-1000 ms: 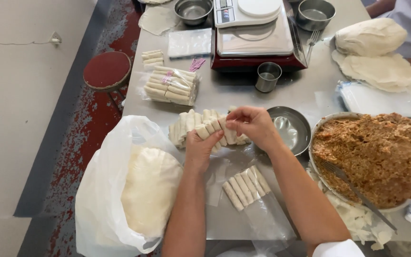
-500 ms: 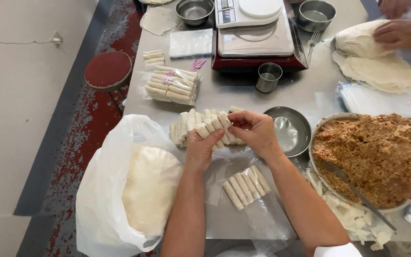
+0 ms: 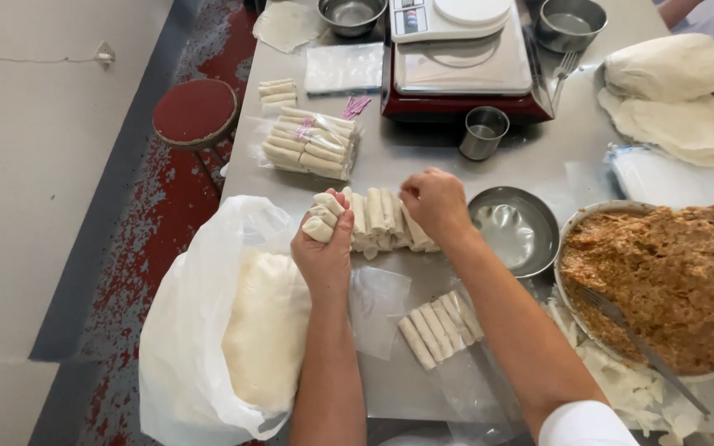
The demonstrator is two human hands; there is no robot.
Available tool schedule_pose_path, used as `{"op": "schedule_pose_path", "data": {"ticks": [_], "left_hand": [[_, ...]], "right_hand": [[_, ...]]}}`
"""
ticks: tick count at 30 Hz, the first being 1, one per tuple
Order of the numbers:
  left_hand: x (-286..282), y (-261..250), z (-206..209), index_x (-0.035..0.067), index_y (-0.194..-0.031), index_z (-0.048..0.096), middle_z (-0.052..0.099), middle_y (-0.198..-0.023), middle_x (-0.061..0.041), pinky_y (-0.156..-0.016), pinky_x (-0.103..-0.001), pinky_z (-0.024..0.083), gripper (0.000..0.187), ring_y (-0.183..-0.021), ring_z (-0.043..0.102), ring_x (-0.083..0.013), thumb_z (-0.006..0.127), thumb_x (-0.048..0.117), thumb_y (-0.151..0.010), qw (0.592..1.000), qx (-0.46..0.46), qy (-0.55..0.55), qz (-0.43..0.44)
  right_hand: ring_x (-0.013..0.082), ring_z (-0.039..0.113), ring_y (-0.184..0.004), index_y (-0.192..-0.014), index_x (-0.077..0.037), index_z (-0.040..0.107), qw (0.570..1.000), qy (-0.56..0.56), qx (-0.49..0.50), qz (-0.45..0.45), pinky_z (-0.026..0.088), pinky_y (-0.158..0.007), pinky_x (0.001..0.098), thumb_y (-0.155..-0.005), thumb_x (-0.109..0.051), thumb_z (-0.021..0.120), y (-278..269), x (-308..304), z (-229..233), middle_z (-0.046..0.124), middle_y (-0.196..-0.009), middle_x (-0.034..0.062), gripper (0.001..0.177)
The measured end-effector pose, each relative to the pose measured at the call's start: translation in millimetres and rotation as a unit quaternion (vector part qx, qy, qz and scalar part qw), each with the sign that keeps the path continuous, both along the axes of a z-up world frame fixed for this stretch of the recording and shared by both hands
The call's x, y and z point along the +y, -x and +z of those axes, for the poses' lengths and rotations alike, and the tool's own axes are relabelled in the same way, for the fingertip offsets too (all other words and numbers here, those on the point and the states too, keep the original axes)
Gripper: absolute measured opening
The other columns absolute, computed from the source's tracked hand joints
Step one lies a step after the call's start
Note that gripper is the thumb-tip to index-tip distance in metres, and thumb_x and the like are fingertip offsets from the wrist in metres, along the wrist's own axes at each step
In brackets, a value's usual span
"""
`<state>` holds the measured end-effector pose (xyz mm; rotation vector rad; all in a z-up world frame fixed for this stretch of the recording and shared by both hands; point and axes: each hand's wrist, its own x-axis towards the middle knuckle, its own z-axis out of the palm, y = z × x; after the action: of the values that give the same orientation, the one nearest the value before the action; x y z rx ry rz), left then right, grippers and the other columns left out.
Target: Packaging finished spring rolls into plastic bags at a food production station.
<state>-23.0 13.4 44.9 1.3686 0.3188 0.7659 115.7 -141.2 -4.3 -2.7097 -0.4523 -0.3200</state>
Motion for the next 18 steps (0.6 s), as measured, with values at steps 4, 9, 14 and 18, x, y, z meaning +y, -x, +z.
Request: {"op": "schedule_pose_path", "data": {"ticks": [4,9,14,18], "left_hand": [[1.3,3.0,3.8,-0.001,-0.120,0.075,0.080,-0.109,-0.018,-0.096,-0.042,0.061,0.035,-0.107,0.075,-0.0254,0.084,0.005,-0.087,0.998,0.016,-0.050,0.022],[7.8,2.2,6.0,0.002,-0.113,0.079,0.081,-0.102,-0.016,-0.090,-0.043,0.061,0.031,-0.102,0.078,-0.0271,0.086,0.011,-0.084,0.994,0.060,-0.088,0.019],[-2.5,-2.7,-8.1,0.010,-0.103,0.083,0.082,-0.092,-0.008,-0.085,-0.036,0.063,0.024,-0.090,0.078,-0.0168,0.090,0.014,-0.080,0.992,0.093,-0.055,-0.060],[-1.0,-2.0,-0.2,0.008,-0.104,0.080,0.081,-0.095,-0.011,-0.088,-0.041,0.060,0.023,-0.096,0.073,-0.0175,0.087,0.016,-0.083,0.992,0.082,-0.085,-0.033]], "right_hand": [[0.0363,0.075,-0.086,-0.097,-0.014,0.082,0.988,-0.119,0.089,0.049,0.061,-0.083,0.0489,-0.079,-0.035,0.081,9.2,35.9,23.0,0.077,-0.079,0.0098,0.028],[0.0350,0.075,-0.086,-0.095,-0.014,0.082,0.973,-0.178,0.139,0.037,0.061,-0.081,0.0493,-0.071,-0.035,0.084,3.1,33.1,5.3,0.077,-0.077,0.0076,0.032],[0.0118,0.066,-0.060,-0.088,-0.019,0.083,0.913,-0.368,0.173,0.027,0.056,-0.066,0.0283,-0.065,-0.019,0.084,16.5,9.0,21.4,0.067,-0.062,-0.0013,0.023],[0.0328,0.076,-0.083,-0.106,-0.013,0.081,0.956,-0.258,0.137,0.037,0.061,-0.077,0.0474,-0.073,-0.039,0.087,12.8,29.1,23.9,0.076,-0.076,0.0086,0.043]]}}
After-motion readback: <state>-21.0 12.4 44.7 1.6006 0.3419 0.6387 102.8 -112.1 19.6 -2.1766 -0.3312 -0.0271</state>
